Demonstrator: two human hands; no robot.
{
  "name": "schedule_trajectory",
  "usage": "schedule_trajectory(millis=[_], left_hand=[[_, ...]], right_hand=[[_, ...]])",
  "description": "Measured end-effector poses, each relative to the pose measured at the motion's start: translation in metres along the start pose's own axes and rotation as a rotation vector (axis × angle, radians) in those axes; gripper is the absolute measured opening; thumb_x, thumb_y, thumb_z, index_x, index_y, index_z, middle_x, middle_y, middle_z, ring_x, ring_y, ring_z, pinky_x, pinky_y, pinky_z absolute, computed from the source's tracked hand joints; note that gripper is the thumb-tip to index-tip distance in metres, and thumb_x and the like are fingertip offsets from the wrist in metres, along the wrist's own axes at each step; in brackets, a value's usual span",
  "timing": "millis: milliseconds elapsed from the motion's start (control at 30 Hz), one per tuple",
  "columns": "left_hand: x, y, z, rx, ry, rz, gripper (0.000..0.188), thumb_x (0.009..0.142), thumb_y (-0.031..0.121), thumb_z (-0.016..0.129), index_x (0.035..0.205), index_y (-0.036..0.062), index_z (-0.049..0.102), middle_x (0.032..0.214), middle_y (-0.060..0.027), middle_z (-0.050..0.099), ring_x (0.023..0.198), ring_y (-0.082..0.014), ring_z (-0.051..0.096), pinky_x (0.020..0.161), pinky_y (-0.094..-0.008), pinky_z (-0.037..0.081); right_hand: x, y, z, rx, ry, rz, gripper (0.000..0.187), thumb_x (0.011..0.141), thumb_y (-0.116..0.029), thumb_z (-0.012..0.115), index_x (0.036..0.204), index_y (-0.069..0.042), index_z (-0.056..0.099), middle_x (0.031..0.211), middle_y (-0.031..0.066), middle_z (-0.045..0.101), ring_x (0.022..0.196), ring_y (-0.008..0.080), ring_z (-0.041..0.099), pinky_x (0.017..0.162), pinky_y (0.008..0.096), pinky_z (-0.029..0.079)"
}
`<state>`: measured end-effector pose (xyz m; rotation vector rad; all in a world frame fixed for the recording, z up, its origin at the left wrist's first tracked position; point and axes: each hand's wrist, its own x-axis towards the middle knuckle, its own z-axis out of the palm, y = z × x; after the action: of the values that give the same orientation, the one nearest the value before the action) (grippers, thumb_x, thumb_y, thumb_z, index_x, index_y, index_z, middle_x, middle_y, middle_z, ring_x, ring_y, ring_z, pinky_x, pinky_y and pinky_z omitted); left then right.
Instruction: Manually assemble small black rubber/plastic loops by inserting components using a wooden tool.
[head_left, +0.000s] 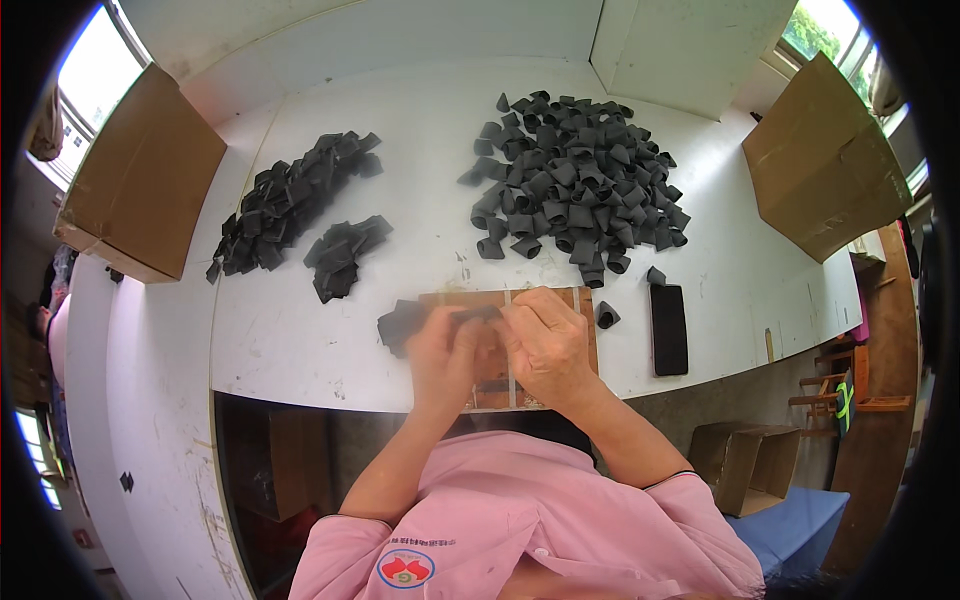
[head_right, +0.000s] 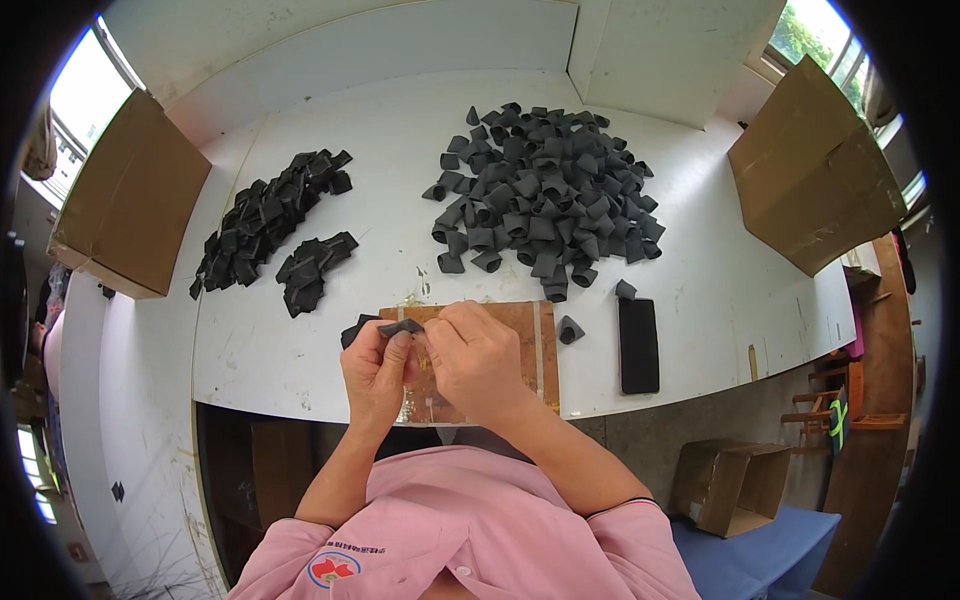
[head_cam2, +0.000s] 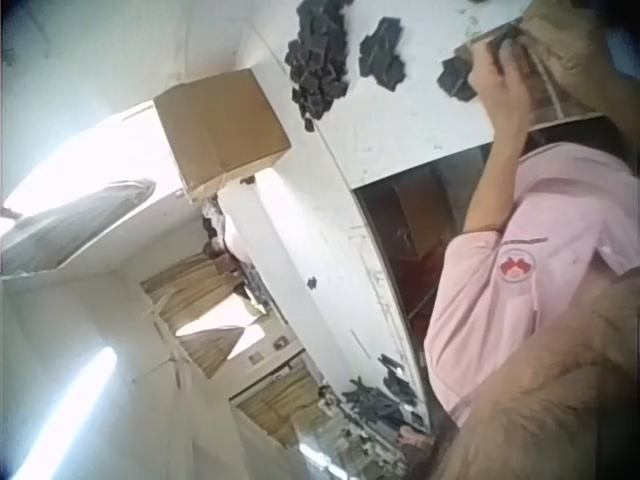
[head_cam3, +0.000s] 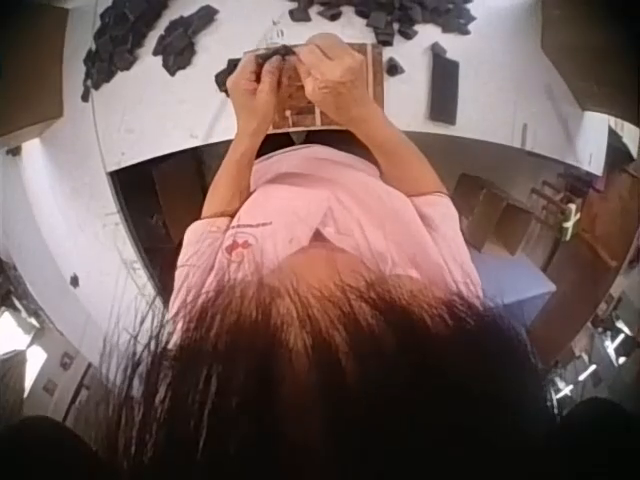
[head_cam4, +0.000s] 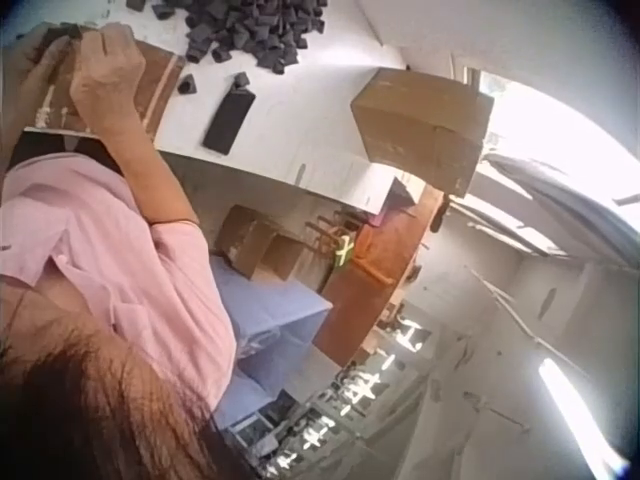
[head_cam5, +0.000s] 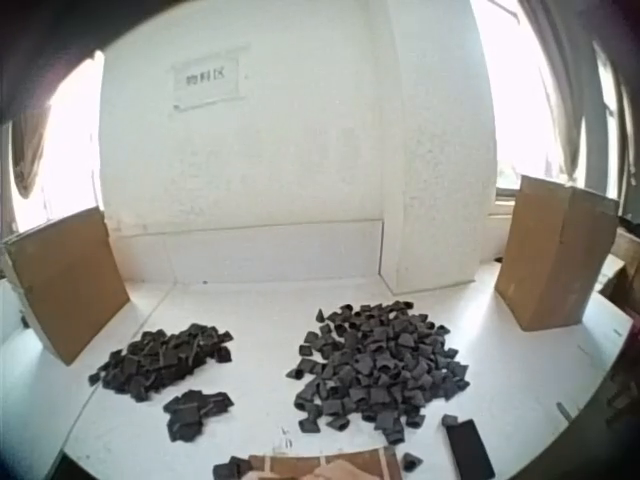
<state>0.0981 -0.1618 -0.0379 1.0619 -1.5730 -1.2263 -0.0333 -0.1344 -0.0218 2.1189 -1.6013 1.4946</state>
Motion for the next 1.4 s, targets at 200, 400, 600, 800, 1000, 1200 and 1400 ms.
schedule_trajectory(millis=[200, 400, 600, 800, 1000, 1200, 1400], left_hand=[[-0.012, 0.010, 0.000, -0.617, -0.028, -0.062, 0.019, 0.085, 0.008, 0.051, 0.102, -0.0013, 0.048, 0.079, -0.0061, 0.057, 0.065, -0.0078, 0.051, 0.056, -0.0177, 0.040], [-0.023, 0.024, 0.008, -0.239, -0.063, 0.191, 0.029, 0.080, -0.002, 0.056, 0.106, -0.0036, 0.046, 0.090, -0.0063, 0.054, 0.074, -0.0090, 0.053, 0.067, -0.0214, 0.045], [-0.022, 0.030, 0.011, -0.260, -0.045, 0.215, 0.010, 0.079, -0.002, 0.058, 0.088, -0.0027, 0.053, 0.089, -0.0069, 0.053, 0.070, -0.0088, 0.054, 0.064, -0.0206, 0.045], [-0.021, 0.030, 0.009, 0.043, 0.004, 0.372, 0.006, 0.077, -0.003, 0.058, 0.082, -0.0023, 0.054, 0.085, -0.0074, 0.055, 0.066, -0.0082, 0.054, 0.058, -0.0195, 0.045], [-0.022, 0.033, 0.003, 0.042, -0.054, 0.208, 0.007, 0.076, -0.006, 0.058, 0.080, -0.0028, 0.054, 0.070, -0.0041, 0.058, 0.058, -0.0063, 0.054, 0.052, -0.0180, 0.044], [-0.026, 0.026, 0.009, 0.056, -0.088, 0.191, 0.009, 0.072, -0.005, 0.058, 0.080, -0.0007, 0.055, 0.063, -0.0043, 0.057, 0.054, -0.0076, 0.054, 0.048, -0.0193, 0.043], [-0.027, 0.024, 0.018, 0.311, 0.112, 0.524, 0.010, 0.075, -0.009, 0.054, 0.082, -0.0030, 0.054, 0.062, -0.0037, 0.055, 0.049, -0.0054, 0.049, 0.044, -0.0173, 0.039]], right_hand=[[0.004, -0.010, -0.027, 0.372, -0.018, 0.341, 0.012, 0.075, -0.005, 0.061, 0.067, -0.002, 0.053, 0.064, 0.0050, 0.051, 0.053, 0.0128, 0.047, 0.046, 0.0230, 0.037], [-0.011, -0.026, -0.034, 1.459, 0.025, 1.171, 0.023, 0.085, -0.020, 0.055, 0.072, -0.002, 0.054, 0.060, 0.0032, 0.051, 0.050, 0.0093, 0.044, 0.047, 0.0203, 0.034], [-0.025, -0.029, -0.030, 1.620, -0.011, 1.291, 0.016, 0.086, -0.019, 0.054, 0.078, -0.005, 0.057, 0.066, 0.0004, 0.053, 0.054, 0.0085, 0.047, 0.050, 0.0219, 0.038], [-0.026, -0.030, -0.033, 1.560, -0.097, 1.245, 0.021, 0.086, -0.022, 0.053, 0.076, -0.004, 0.056, 0.068, 0.0001, 0.053, 0.056, 0.0083, 0.048, 0.050, 0.0216, 0.040], [-0.028, -0.030, -0.047, 0.243, 0.055, 0.493, 0.013, 0.075, -0.006, 0.065, 0.080, 0.002, 0.056, 0.074, 0.0059, 0.055, 0.063, 0.0119, 0.055, 0.053, 0.0228, 0.047], [-0.022, -0.027, -0.044, 0.493, -0.038, 0.469, 0.017, 0.067, 0.004, 0.064, 0.082, 0.001, 0.056, 0.074, 0.0087, 0.054, 0.057, 0.0149, 0.054, 0.047, 0.0234, 0.044], [-0.030, -0.022, -0.026, -0.241, 0.178, -0.092, 0.023, 0.059, 0.006, 0.062, 0.080, 0.000, 0.054, 0.071, 0.0093, 0.051, 0.052, 0.0200, 0.051, 0.043, 0.0261, 0.040]])
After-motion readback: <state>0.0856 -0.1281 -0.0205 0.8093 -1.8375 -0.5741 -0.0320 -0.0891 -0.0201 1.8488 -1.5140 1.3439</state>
